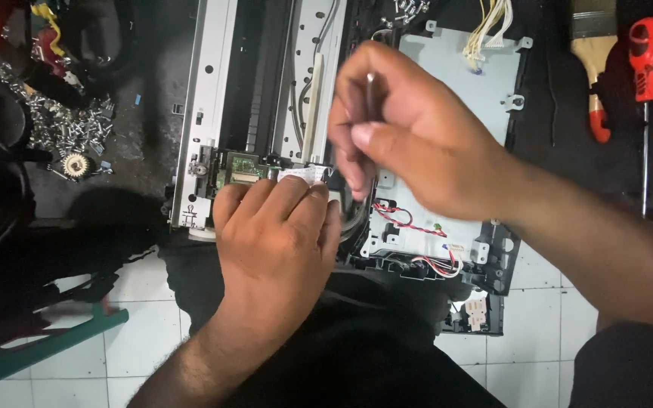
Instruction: Disconnecting internal ribbon cables and small wire connectors from a circuit board during the disassembly of an electronic device.
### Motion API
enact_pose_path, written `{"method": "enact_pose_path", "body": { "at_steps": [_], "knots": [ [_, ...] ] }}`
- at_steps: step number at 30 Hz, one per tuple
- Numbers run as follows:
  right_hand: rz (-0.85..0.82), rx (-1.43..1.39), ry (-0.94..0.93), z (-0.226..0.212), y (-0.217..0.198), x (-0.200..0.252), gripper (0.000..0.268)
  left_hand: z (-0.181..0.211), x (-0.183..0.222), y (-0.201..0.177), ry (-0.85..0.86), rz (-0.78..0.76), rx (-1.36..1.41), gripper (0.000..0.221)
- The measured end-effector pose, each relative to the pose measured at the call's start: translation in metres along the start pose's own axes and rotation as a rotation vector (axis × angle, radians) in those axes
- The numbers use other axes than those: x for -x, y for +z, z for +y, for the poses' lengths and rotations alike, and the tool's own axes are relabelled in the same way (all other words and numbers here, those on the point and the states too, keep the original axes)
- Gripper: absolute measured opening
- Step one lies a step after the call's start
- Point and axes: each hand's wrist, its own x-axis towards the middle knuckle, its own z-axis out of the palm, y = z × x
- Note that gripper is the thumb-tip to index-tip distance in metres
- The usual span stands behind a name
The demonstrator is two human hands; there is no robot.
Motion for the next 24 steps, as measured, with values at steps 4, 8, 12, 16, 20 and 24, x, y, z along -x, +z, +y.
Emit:
{"method": "enact_pose_path", "body": {
  "at_steps": [4,8,12,16,20,24],
  "knots": [
    [-0.123,-0.435,0.015,0.016,-0.006,-0.011,0.012,0.001,0.002,0.002,-0.012,0.009,0.001,0.014],
    [-0.099,-0.447,-0.006,0.019,-0.003,-0.014,0.010,0.001,0.002,0.001,-0.013,-0.012,-0.016,0.012],
    [-0.039,-0.266,0.016,0.014,0.000,-0.016,0.022,0.001,0.002,0.001,-0.010,0.003,-0.004,0.012],
    [-0.094,-0.274,-0.011,0.020,-0.002,-0.018,0.015,0.001,0.001,-0.001,-0.006,-0.015,0.010,0.010],
    [-0.085,-0.210,-0.045,0.022,0.003,-0.022,0.015,0.000,0.003,0.000,-0.009,-0.024,0.002,0.012],
    [-0.132,0.046,0.030,0.013,0.004,-0.026,0.015,0.000,0.004,0.002,-0.021,-0.012,0.006,0.014]
  ]
}}
